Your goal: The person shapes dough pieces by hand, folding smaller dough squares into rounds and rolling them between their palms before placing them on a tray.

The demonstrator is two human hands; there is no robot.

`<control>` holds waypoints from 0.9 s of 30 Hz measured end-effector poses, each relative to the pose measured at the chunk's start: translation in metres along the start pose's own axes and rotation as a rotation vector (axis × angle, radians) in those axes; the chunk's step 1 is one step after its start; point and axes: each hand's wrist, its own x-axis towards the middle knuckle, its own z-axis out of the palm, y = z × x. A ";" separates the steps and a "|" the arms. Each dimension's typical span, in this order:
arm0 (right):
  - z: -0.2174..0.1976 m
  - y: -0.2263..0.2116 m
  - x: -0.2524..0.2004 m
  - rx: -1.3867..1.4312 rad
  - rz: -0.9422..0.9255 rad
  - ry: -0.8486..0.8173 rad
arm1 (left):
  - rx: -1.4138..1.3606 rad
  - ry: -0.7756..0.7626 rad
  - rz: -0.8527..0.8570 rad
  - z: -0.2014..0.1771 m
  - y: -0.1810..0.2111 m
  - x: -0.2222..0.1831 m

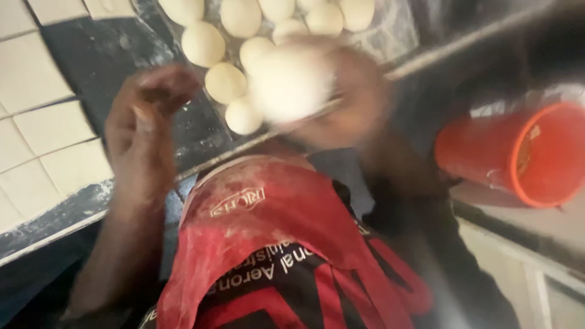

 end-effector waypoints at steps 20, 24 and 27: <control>-0.015 0.157 -0.092 -0.471 0.382 0.343 | 0.750 0.422 0.114 -0.166 -0.031 0.031; 0.002 0.155 -0.062 -0.707 0.379 0.294 | 1.298 0.150 0.155 -0.165 -0.042 0.079; 0.019 0.123 -0.040 -0.205 0.422 0.316 | 1.433 0.056 0.411 -0.167 -0.060 0.101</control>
